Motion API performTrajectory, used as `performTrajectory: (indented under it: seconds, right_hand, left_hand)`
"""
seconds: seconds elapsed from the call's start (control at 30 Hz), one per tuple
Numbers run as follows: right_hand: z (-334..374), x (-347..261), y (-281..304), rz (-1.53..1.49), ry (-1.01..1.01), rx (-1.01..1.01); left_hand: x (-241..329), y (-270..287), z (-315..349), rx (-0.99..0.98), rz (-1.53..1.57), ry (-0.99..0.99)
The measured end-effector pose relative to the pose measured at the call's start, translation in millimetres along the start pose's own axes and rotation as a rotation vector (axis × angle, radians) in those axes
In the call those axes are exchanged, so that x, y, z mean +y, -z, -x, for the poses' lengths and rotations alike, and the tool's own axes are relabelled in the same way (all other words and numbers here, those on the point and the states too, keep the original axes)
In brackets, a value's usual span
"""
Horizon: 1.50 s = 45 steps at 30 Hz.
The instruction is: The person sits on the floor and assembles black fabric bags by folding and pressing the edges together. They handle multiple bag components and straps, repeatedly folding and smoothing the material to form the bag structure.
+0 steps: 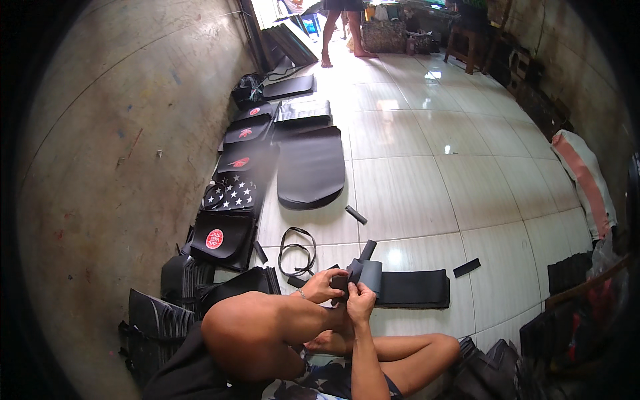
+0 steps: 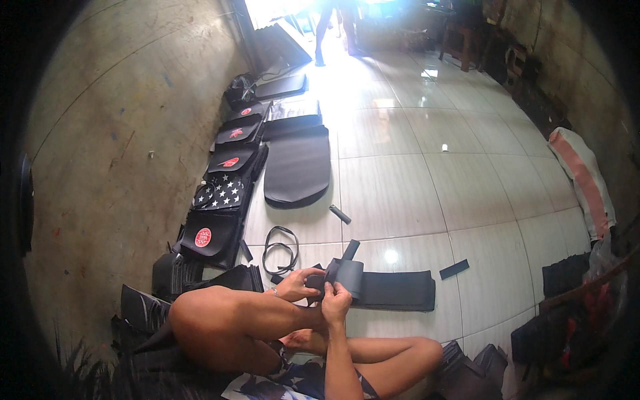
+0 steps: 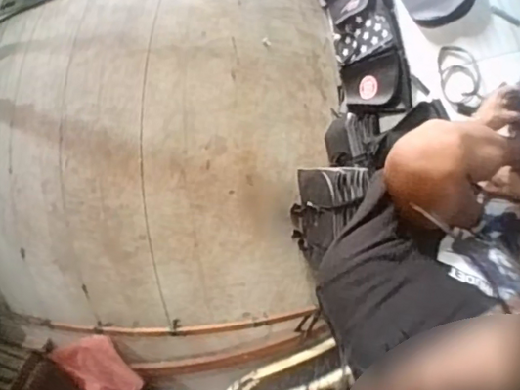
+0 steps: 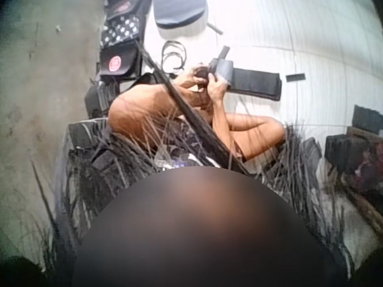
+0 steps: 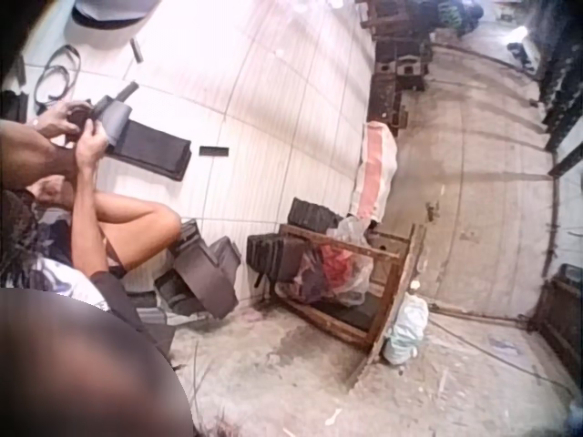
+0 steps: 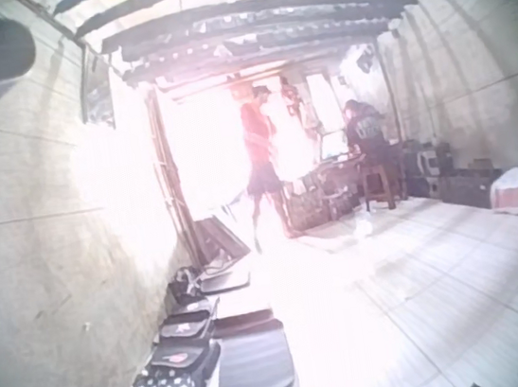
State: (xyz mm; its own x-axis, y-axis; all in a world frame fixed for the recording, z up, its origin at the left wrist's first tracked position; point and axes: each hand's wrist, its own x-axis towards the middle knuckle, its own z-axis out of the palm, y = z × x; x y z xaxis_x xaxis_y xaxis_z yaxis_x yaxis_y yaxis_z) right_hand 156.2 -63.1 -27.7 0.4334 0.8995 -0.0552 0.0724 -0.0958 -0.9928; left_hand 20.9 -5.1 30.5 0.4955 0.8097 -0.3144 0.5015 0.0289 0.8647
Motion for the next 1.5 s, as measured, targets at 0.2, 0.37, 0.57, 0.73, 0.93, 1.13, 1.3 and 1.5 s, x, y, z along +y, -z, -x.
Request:
performTrajectory:
  seconds: [0.2,0.37,0.57,0.73,0.93,1.13,1.3,1.5]
  right_hand:
    - [-4,7,-7,-0.07,-0.098,-0.067]
    - [-18,40,-8,-0.22,-0.059,-0.042]
    - [-13,16,28,-0.452,-0.171,-0.072]
    - [-46,69,170,0.287,-0.051,0.473]
    - [-44,75,216,0.142,0.038,0.964]
    - [-7,-13,63,-0.002,0.038,0.047]
    - [2,-12,27,-0.002,0.022,-0.167]
    - [-19,3,82,0.083,-0.025,-0.036]
  left_hand:
    - [-46,-2,-19,0.092,-0.02,-0.031]
    - [-59,-14,-29,0.175,-0.064,-0.048]
    - [-70,1,-13,0.379,-0.106,0.081]
    - [-40,12,-15,0.371,0.235,0.231]
    - [-29,20,-19,0.338,0.512,0.3]
    - [-10,22,-11,0.146,0.604,0.229]
    - [10,4,-9,-0.075,0.718,0.233]
    - [6,12,-8,0.041,0.735,0.275]
